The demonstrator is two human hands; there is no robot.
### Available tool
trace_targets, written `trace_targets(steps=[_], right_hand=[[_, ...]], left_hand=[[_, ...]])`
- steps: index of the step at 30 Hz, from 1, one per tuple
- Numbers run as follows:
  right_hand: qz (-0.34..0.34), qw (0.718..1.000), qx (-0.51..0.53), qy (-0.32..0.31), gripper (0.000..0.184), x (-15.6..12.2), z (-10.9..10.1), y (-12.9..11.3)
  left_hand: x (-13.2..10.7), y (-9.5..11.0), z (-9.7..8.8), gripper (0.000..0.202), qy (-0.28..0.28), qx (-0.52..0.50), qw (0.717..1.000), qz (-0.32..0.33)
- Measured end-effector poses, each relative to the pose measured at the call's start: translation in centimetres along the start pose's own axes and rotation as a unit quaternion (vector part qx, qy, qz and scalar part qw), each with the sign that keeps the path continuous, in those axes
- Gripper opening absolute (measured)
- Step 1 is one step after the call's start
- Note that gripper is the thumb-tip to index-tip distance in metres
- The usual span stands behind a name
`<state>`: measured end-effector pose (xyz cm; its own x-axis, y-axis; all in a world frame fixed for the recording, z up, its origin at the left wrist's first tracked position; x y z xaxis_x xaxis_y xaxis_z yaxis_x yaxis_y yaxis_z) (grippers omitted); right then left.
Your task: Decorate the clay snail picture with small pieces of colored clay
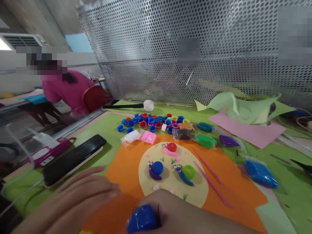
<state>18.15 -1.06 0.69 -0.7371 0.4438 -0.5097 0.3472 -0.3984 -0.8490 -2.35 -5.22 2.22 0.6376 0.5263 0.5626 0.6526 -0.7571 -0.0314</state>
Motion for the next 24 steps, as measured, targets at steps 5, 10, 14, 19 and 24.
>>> trace_targets(steps=[5, 10, 14, 19, 24], right_hand=[[-0.061, 0.994, 0.035, -0.081, 0.055, 0.8, -0.9, 0.7], [-0.182, 0.974, 0.094, -0.092, 0.058, 1.2, -1.5, 1.1], [-0.182, 0.968, 0.140, -0.097, 0.054, 1.5, -1.2, 1.1], [-0.130, 0.985, 0.098, -0.057, 0.054, 1.7, -1.1, 0.1], [-0.148, 0.987, 0.037, -0.043, 0.043, 2.1, -1.1, 0.4]], left_hand=[[6.3, 1.5, 2.4, 0.024, -0.055, -0.054, 0.991, 0.107], [6.9, 1.0, 3.1, 0.022, -0.025, -0.039, 0.993, 0.107], [6.3, 0.9, 3.5, 0.019, -0.026, 0.016, 0.995, 0.092], [5.8, 1.0, 4.1, 0.021, -0.056, 0.040, 0.995, 0.078], [5.8, 0.9, 4.1, 0.017, -0.072, 0.016, 0.993, 0.090]])
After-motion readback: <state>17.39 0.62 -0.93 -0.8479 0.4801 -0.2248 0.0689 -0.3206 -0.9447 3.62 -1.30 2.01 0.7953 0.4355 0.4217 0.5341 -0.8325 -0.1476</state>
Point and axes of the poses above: each hand's wrist, its own x-axis towards the middle knuckle, its own z-axis out of the palm, y = z × x, the point moved 2 cm from there along x, towards the middle knuckle
